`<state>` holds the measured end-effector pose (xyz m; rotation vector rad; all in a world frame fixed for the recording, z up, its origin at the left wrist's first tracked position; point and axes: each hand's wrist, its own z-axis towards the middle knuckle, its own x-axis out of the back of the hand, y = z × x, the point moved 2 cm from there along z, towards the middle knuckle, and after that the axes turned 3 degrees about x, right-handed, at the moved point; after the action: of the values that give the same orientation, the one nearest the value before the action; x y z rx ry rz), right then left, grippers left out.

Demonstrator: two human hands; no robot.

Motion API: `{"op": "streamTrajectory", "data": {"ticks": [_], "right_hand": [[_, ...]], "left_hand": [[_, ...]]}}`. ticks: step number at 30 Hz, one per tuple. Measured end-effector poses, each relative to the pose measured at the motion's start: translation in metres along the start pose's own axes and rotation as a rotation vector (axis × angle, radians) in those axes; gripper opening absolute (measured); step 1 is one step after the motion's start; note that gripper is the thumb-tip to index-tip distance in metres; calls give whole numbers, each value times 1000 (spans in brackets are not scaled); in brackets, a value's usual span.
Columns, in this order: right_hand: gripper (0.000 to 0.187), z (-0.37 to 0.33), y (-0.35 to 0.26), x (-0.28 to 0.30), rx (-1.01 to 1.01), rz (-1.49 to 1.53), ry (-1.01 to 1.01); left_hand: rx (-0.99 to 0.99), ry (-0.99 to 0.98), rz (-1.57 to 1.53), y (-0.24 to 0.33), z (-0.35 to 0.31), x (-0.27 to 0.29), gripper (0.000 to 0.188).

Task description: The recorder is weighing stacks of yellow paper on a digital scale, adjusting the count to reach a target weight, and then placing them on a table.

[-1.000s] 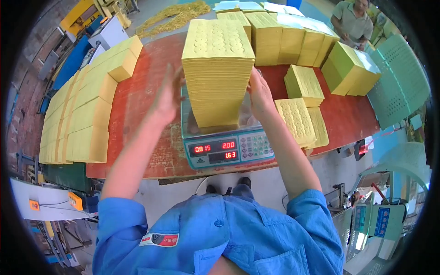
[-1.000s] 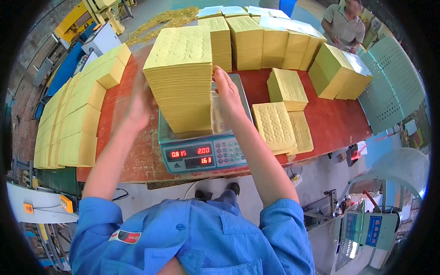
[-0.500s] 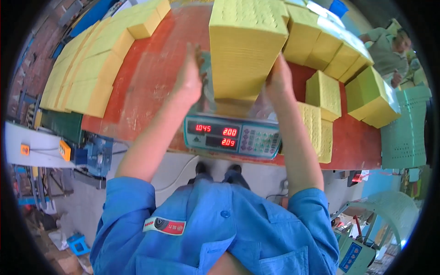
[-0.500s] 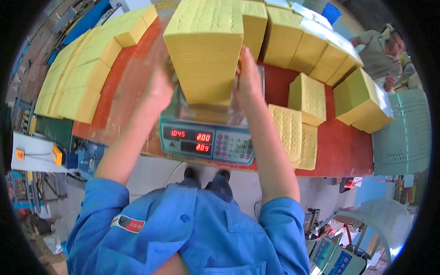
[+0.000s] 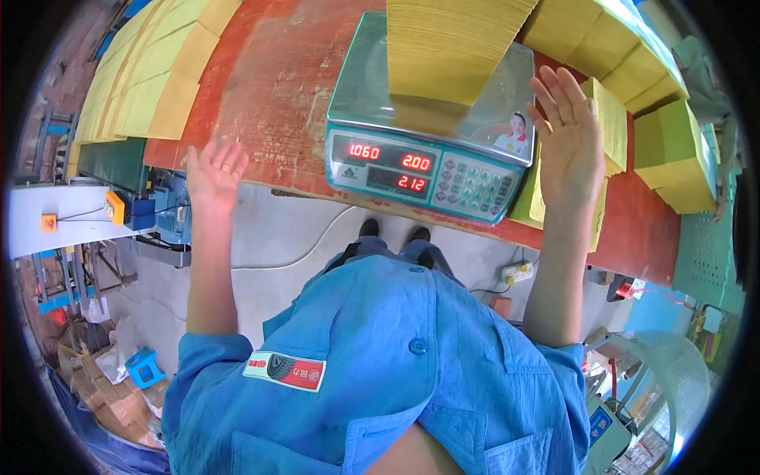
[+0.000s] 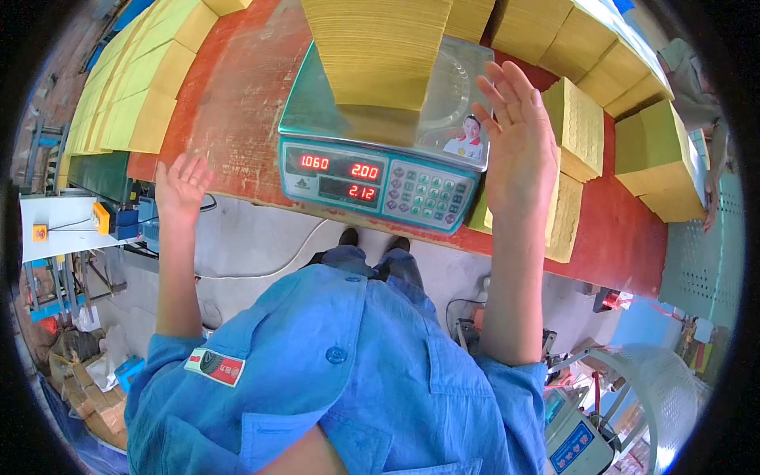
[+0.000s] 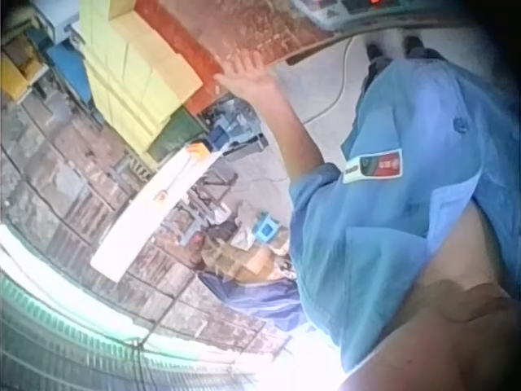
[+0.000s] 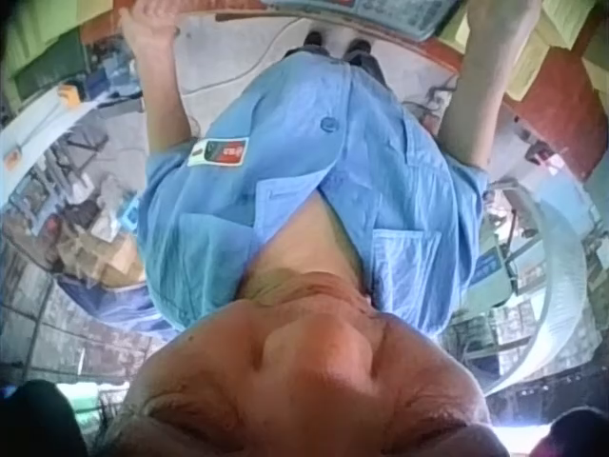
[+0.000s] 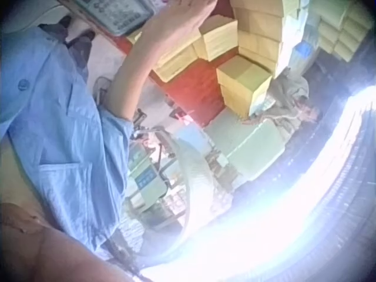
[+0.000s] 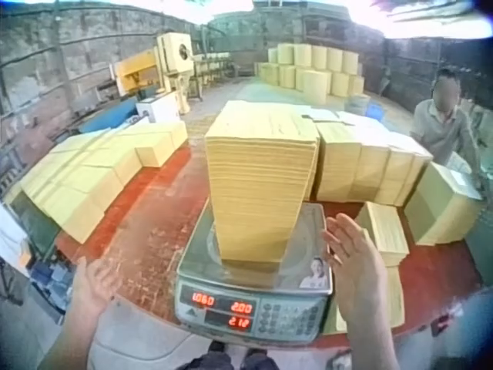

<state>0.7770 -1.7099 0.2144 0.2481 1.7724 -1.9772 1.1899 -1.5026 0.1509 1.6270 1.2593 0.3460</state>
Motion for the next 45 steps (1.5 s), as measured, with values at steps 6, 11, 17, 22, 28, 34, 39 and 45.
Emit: {"op": "streamTrajectory", "data": {"ticks": [6, 11, 17, 22, 28, 34, 39, 45], "right_hand": [[57, -14, -7, -13, 39, 2, 23], [57, -25, -6, -16, 60, -6, 79], [54, -24, -9, -10, 94, 8, 103], [53, -20, -14, -6, 114, 25, 111], [47, -9, 8, -1, 31, 36, 154], [37, -19, 8, -8, -35, 133, 62], [35, -24, 15, 11, -74, 149, 111], [33, -29, 21, 17, -96, 148, 139]], "left_hand": [[-18, -159, 12, 15, 8, -31, 73], [-16, -264, 69, 27, 19, -49, 71], [-18, -406, 110, 41, 19, -97, 68], [-175, -529, 188, 63, -12, -149, 54], [-1002, -856, 472, 91, -79, -245, 28], [-1252, -1124, 926, 99, -103, -315, 41], [-1183, -1111, 1093, 93, -90, -334, 29], [-1105, -1110, 1074, 95, -91, -339, 14]]}}
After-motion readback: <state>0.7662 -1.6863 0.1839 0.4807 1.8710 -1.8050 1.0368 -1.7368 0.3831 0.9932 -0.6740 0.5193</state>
